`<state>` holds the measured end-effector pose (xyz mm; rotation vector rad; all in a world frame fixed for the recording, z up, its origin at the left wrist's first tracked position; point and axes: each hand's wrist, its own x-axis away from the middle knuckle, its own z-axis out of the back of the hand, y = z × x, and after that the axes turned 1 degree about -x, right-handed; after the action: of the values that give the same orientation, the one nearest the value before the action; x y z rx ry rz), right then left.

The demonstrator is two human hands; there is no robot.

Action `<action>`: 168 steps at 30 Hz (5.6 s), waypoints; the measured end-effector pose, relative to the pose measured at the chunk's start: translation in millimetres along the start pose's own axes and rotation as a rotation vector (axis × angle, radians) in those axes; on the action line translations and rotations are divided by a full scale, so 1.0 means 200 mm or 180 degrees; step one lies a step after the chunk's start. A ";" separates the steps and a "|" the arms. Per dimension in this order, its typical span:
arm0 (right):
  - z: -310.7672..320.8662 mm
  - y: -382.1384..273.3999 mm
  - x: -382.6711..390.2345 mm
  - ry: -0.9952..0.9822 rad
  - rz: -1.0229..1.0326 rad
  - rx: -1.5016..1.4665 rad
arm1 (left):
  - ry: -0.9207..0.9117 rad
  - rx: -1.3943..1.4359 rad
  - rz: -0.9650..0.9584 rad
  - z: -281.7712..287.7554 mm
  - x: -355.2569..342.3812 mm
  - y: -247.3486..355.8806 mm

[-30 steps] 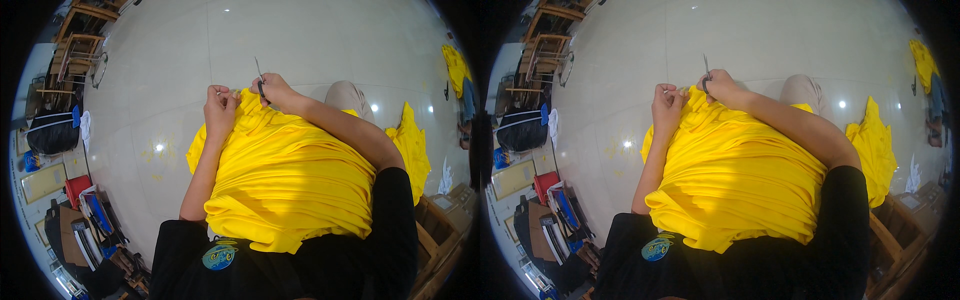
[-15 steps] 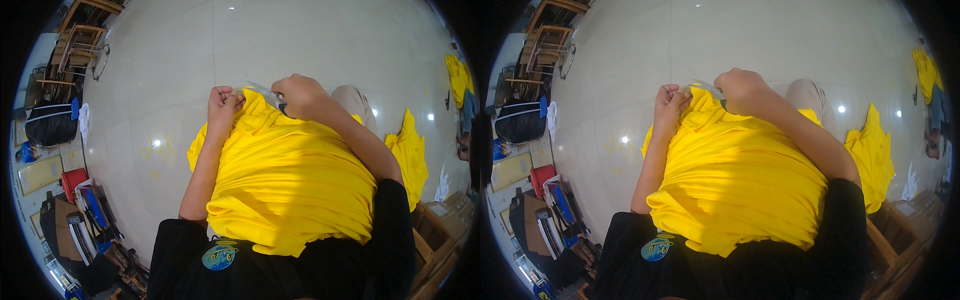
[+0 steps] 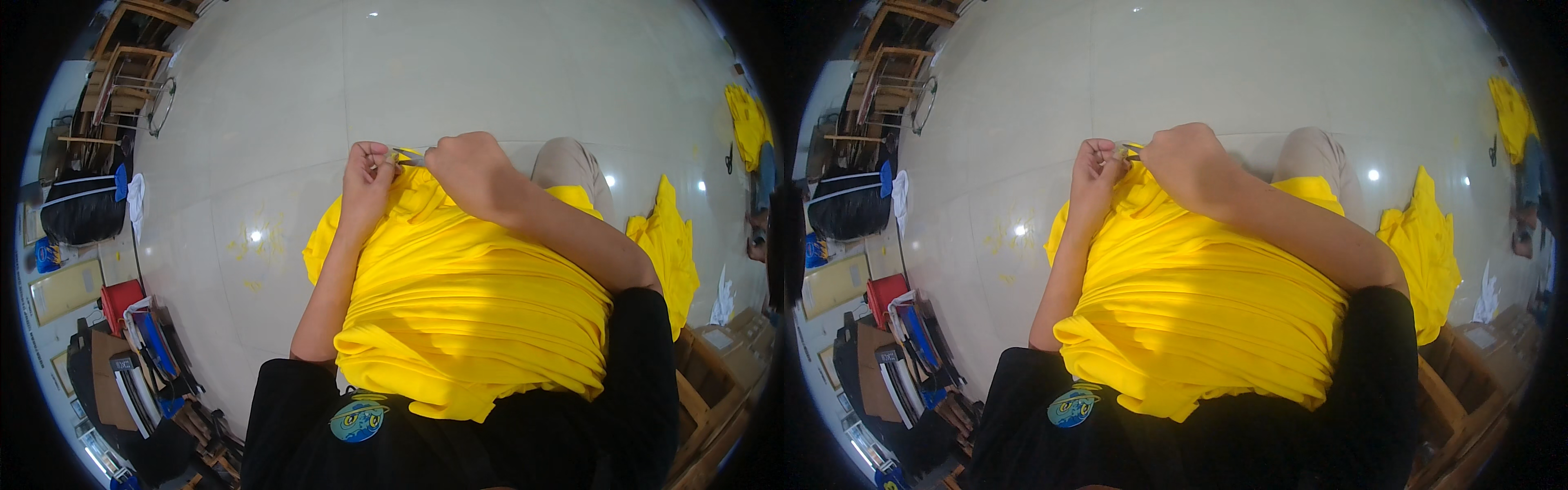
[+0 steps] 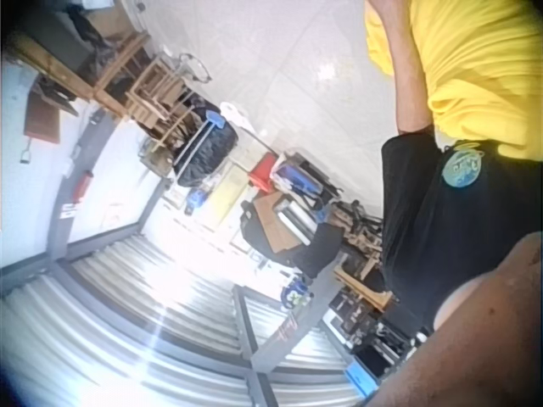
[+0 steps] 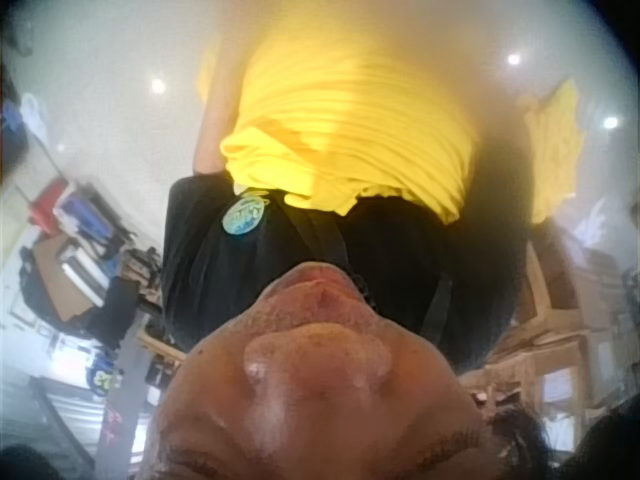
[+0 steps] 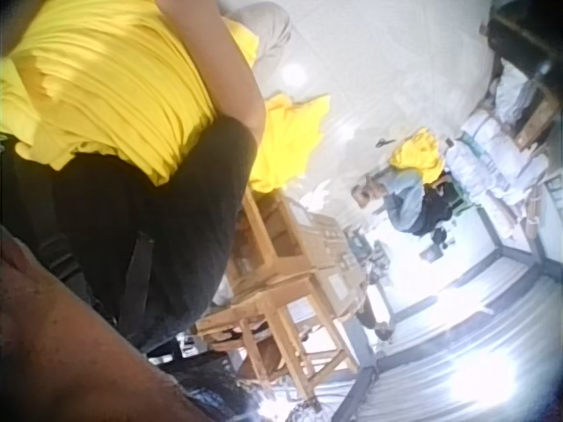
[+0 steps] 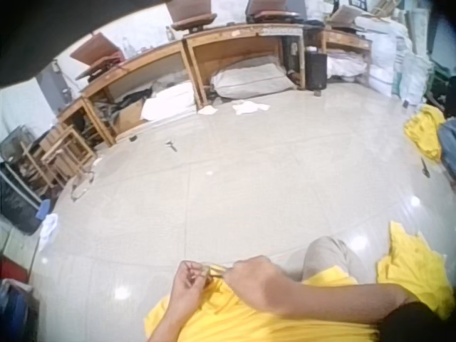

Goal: The person uses scissors to trim a yellow t-shirt while sitting on the floor. They then fold the shirt and place it in a pile. The person continues to fold and handle additional yellow t-shirts.

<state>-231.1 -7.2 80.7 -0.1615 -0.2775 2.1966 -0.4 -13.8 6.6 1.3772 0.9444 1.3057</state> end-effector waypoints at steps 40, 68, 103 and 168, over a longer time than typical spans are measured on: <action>-0.01 0.21 0.04 -0.1052 -0.1174 0.0455 | 0.0366 0.0552 -0.0030 0.02 0.06 0.11; -0.41 0.16 -0.17 -0.0366 -0.1427 -0.5414 | -0.0758 -0.1312 0.0157 0.13 -0.04 -0.01; -0.38 0.15 -0.14 -0.0467 -0.1064 -0.4965 | -0.0090 -0.0681 -0.0249 0.05 0.00 -0.01; -0.52 0.16 -0.18 0.0140 -0.1020 -0.4620 | -0.0038 0.0005 -0.0306 0.06 0.02 0.04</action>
<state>-212.4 -39.9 -27.3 -0.8618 -1.6790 1.2864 10.7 -12.2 15.5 1.3232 0.9915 1.2235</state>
